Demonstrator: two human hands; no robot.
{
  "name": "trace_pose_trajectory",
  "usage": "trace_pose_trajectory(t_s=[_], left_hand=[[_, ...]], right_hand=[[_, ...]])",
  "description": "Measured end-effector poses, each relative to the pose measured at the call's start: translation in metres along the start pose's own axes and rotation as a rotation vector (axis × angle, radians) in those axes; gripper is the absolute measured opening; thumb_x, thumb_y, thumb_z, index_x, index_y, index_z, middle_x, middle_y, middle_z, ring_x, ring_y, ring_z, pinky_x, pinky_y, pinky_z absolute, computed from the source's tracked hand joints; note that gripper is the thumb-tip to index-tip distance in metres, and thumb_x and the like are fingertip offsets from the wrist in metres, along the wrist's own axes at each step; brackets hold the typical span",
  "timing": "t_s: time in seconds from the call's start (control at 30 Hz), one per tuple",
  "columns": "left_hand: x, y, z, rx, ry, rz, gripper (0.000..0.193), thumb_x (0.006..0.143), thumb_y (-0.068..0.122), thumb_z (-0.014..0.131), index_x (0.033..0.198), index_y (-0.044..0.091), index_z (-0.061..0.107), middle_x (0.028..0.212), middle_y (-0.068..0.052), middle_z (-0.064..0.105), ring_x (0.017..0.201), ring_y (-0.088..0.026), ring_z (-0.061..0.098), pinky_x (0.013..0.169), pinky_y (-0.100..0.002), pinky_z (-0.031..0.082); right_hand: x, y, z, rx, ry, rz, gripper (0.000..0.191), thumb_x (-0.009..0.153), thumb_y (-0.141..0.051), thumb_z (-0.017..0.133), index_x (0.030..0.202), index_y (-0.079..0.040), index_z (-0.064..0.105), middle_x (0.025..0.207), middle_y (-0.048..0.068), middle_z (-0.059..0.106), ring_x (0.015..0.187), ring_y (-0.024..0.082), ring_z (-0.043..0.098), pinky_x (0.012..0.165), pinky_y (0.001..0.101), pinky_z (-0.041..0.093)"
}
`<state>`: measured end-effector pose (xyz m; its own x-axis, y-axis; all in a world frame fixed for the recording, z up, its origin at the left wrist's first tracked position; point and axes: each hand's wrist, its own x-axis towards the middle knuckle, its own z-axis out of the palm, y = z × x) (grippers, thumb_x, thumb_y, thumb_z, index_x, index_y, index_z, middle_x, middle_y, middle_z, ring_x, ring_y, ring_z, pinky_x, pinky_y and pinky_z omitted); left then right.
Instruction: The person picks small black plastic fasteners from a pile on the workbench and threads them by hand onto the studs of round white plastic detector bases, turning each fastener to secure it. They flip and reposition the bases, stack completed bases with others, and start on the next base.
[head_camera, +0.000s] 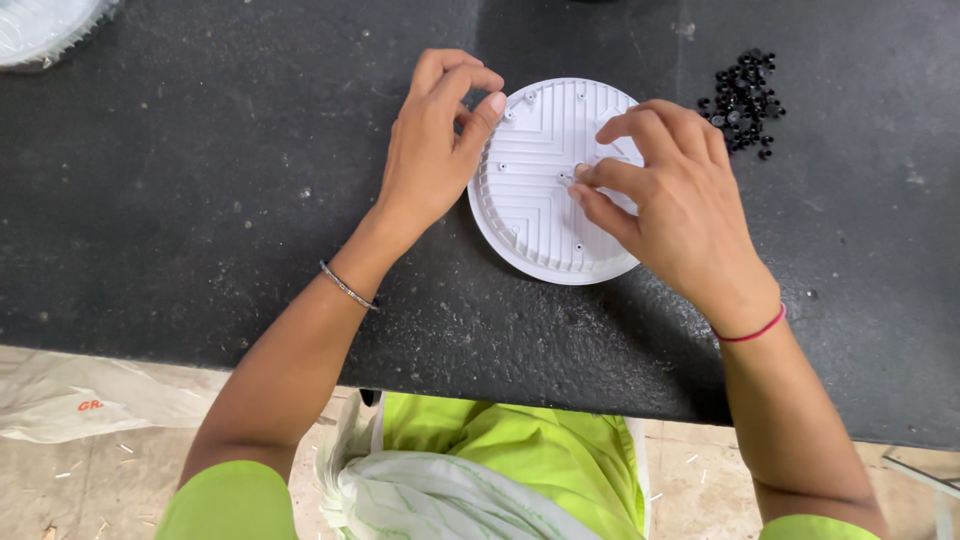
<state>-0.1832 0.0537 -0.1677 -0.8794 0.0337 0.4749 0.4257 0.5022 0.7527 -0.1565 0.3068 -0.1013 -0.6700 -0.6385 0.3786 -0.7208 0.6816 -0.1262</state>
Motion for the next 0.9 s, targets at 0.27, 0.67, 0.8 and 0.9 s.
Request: trace_pose_trajectory(t_s=[0.27,0.67,0.8,0.9], left_hand=[[-0.003,0.003,-0.004,-0.013,0.013,-0.030,0.018,0.106,0.021,0.067,0.115,0.006,0.068,0.129,-0.008,0.058,0.080,-0.017,0.067,0.071,-0.030,0.057],[-0.010,-0.005,-0.013,0.088,0.065,-0.071,0.028,0.104,0.030,0.066,0.096,0.003,0.069,0.129,-0.009,0.059,0.084,-0.021,0.070,0.072,-0.035,0.056],[-0.012,-0.013,-0.017,0.213,0.038,0.004,0.037,0.105,0.038,0.068,0.089,0.005,0.074,0.138,-0.014,0.057,0.109,-0.032,0.066,0.092,-0.042,0.053],[-0.011,-0.017,-0.016,0.144,-0.127,0.048,0.034,0.102,0.041,0.067,0.093,0.012,0.082,0.148,-0.017,0.050,0.118,-0.037,0.061,0.101,-0.047,0.048]], right_hand=[[0.001,-0.003,-0.007,-0.054,-0.030,-0.022,0.016,0.093,-0.029,0.076,0.103,-0.016,0.081,0.142,0.010,0.062,0.141,0.034,0.047,0.118,0.0501,0.034],[-0.050,0.001,-0.005,0.365,0.057,0.267,0.046,0.104,-0.030,0.063,0.145,-0.010,0.061,0.159,0.022,0.045,0.147,0.039,0.040,0.119,0.0489,0.032],[-0.092,0.004,0.006,0.641,0.162,0.615,0.049,0.108,-0.030,0.054,0.150,-0.003,0.052,0.150,0.014,0.056,0.139,0.031,0.052,0.117,0.0395,0.040],[-0.111,0.006,0.017,1.258,0.188,0.898,0.053,0.108,-0.029,0.047,0.151,0.002,0.046,0.147,0.014,0.058,0.134,0.023,0.057,0.113,0.0374,0.045]])
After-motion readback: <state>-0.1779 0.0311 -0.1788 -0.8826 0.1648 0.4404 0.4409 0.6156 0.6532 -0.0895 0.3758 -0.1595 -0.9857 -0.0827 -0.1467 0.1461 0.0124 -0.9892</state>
